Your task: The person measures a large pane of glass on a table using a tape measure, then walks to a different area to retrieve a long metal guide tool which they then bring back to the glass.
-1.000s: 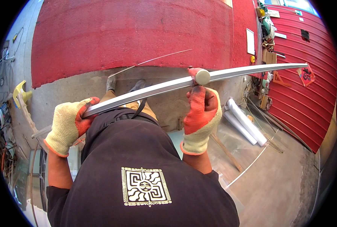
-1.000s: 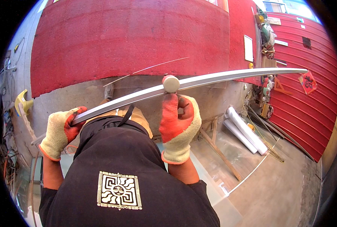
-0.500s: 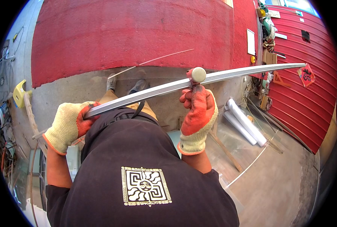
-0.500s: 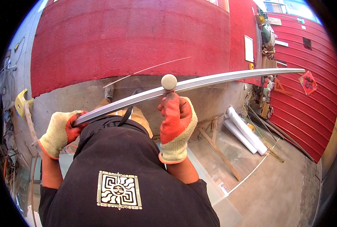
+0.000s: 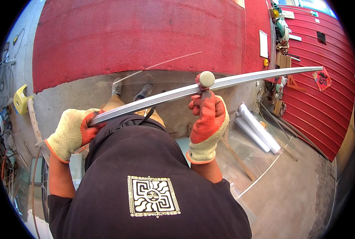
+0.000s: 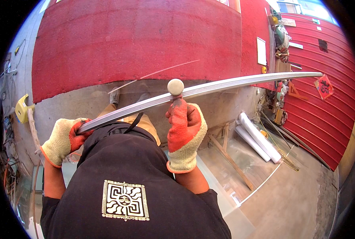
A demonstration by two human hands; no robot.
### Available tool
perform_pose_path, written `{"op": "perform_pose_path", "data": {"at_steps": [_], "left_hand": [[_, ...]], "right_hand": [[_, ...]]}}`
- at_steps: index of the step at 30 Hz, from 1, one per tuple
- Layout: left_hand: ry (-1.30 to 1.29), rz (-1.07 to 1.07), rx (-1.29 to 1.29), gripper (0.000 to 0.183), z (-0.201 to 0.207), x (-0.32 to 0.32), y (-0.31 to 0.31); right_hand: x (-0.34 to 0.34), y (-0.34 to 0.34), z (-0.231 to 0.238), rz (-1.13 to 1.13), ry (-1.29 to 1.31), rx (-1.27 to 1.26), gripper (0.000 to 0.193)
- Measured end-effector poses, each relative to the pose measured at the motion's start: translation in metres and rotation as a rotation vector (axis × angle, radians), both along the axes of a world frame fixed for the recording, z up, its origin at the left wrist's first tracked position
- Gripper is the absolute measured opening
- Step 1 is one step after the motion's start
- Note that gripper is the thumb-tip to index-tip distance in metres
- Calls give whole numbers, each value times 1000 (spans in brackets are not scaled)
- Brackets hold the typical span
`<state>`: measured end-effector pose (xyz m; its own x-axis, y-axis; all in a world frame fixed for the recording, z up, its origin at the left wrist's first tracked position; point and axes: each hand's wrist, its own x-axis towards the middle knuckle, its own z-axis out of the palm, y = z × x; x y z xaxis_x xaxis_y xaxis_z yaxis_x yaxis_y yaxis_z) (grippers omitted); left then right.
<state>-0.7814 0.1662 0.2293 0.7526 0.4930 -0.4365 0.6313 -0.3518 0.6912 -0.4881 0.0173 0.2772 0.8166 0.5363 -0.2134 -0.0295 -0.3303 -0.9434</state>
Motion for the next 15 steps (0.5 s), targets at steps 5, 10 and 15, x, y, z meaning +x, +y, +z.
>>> {"op": "perform_pose_path", "data": {"at_steps": [5,10,15], "left_hand": [[25,-20,-33,31,2,1,1],[33,-15,-42,32,2,2,0],[7,3,-58,33,0,1,2]], "right_hand": [[1,-2,-1,-9,0,-55,33],[0,-3,-1,-6,-2,-88,34],[-2,2,-5,-38,21,-41,32]]}}
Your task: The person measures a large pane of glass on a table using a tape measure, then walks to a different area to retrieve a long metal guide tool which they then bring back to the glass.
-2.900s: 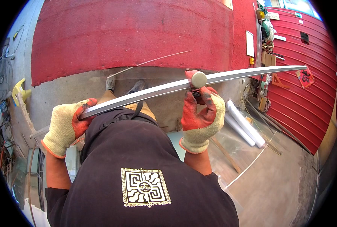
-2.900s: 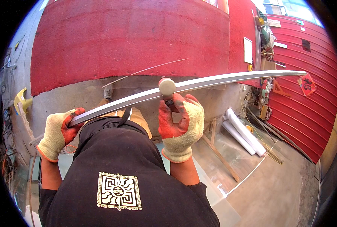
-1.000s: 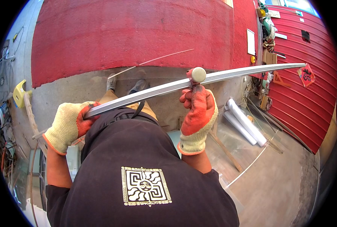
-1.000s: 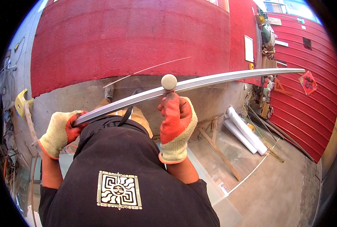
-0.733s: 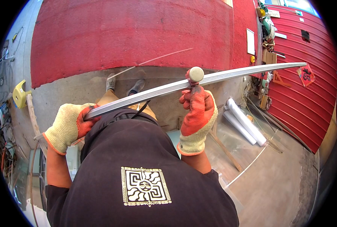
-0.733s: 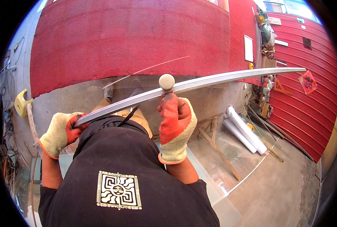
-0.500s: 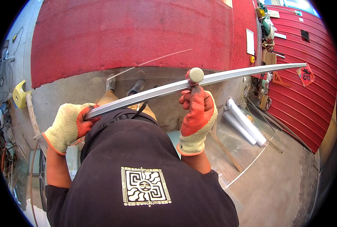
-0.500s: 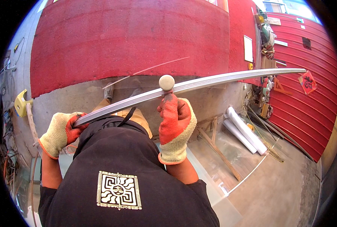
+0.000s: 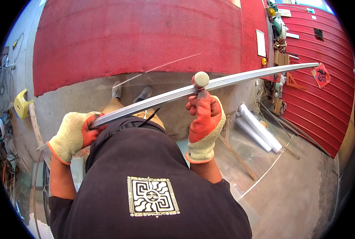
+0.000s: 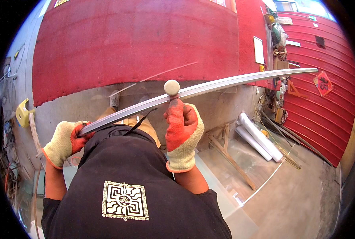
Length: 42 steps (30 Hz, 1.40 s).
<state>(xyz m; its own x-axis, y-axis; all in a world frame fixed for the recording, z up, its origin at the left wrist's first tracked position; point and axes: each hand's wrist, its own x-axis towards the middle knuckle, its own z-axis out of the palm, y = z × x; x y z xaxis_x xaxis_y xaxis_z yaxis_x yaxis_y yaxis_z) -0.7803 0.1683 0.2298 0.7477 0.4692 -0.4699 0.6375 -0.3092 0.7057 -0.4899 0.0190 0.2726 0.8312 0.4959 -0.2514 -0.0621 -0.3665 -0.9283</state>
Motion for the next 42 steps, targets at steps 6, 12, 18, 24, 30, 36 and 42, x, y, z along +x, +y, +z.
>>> {"op": "perform_pose_path", "data": {"at_steps": [6,12,18,24,30,36,42], "left_hand": [[-90,69,80,25,-4,-4,-6],[-51,25,190,31,-12,-5,-11],[-15,-18,156,36,-3,2,-19],[39,-106,116,41,9,23,-19],[74,-141,136,41,15,59,-39],[24,-265,258,43,20,132,-79],[83,-379,240,42,31,219,-134]], "right_hand": [[1,-4,1,72,-94,-31,32],[2,2,-7,130,-128,-140,35],[8,-18,-41,69,-127,-21,38],[14,-22,-40,-144,237,162,45],[42,-61,-41,-179,334,254,37],[101,-128,-46,-214,225,257,35],[175,-209,-55,-189,126,245,34]]}}
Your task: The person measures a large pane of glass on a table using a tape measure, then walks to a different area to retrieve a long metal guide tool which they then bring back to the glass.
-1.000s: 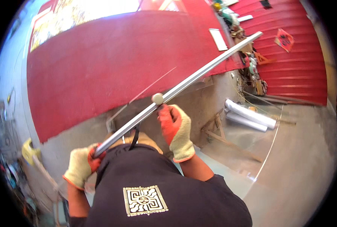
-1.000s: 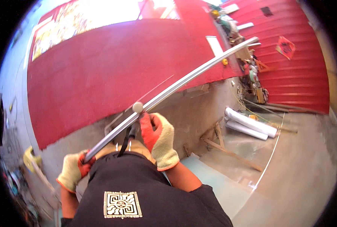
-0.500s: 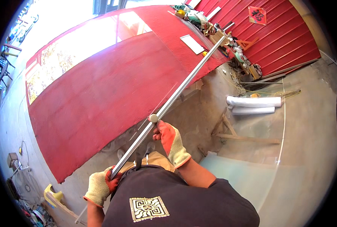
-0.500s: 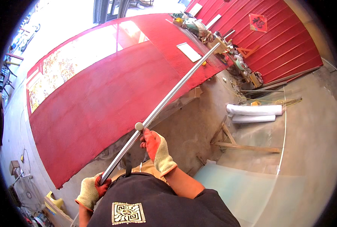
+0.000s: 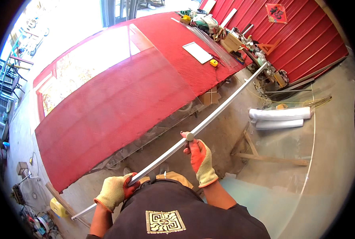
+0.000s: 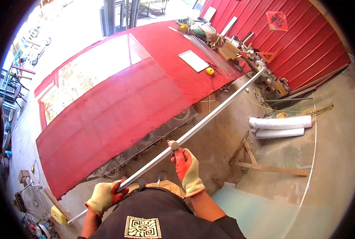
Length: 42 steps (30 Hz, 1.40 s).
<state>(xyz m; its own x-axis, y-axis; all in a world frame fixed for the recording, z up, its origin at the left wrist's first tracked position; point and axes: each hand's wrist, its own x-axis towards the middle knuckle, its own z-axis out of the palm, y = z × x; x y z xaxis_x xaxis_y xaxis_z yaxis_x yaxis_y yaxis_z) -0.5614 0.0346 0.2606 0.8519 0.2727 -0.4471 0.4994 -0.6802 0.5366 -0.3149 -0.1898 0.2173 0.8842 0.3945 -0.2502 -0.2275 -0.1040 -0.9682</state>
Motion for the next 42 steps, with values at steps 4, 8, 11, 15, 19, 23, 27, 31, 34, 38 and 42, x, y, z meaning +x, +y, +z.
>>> {"op": "perform_pose_path", "data": {"at_steps": [4,8,11,15,19,23,27,31,34,38,42], "left_hand": [[-61,-7,42,41,2,41,-27],[-45,-35,63,45,4,74,-39],[-76,-41,96,44,3,100,-38],[-92,-51,91,46,-3,131,-23],[-44,-63,60,46,2,175,-7],[-36,-87,49,42,4,207,6],[-81,-40,62,43,6,227,5],[-57,56,116,49,6,261,-7],[-100,139,151,50,6,288,-26],[-39,236,5,52,15,331,-62],[-104,326,-66,50,12,351,-93]], "right_hand": [[43,-29,0,-26,-10,21,35],[74,-36,1,-23,-43,49,38],[101,-27,5,-71,-7,117,36],[137,-6,12,-136,224,89,35],[172,6,24,-164,326,48,34],[200,2,14,-78,105,49,40],[226,7,14,-12,-33,24,45],[276,4,-2,21,-61,13,35],[318,5,-9,73,-179,-51,38],[374,-7,-1,131,-439,-118,38],[409,-12,16,216,-583,-88,33]]}}
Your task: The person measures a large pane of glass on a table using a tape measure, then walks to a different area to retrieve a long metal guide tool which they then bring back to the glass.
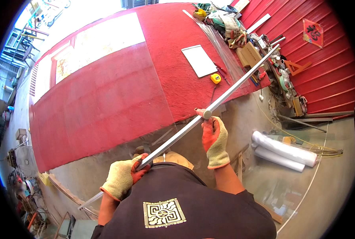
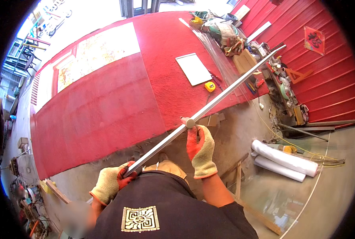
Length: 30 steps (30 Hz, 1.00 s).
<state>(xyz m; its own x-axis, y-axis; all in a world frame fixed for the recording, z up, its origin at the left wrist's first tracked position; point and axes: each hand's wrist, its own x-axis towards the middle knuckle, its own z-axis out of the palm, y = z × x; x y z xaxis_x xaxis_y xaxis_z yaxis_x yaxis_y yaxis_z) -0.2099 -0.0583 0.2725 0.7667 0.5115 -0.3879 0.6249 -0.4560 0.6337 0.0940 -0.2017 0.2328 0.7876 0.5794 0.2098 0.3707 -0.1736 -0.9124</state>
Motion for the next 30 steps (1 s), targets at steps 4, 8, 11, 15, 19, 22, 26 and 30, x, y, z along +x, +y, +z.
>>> {"op": "perform_pose_path", "data": {"at_steps": [4,8,11,15,19,22,26,30], "left_hand": [[1,99,-57,43,-1,12,-19],[25,75,5,47,-8,12,-34],[71,30,83,46,-4,15,-42],[58,40,91,46,-7,17,-49],[53,-22,124,48,-11,19,-54],[25,-30,103,48,-10,22,-57],[49,-62,121,48,-9,28,-57],[14,-89,128,49,-10,32,-57]], "right_hand": [[21,-6,10,80,-149,-66,28],[37,-20,0,110,-242,-158,25],[39,-28,-4,105,-177,-146,25],[30,-36,9,138,-118,-179,30],[21,-41,-4,14,106,-74,30],[20,-47,-11,-66,152,-8,29],[23,-55,-16,-95,137,24,33],[27,-62,-21,-121,168,32,38]]}}
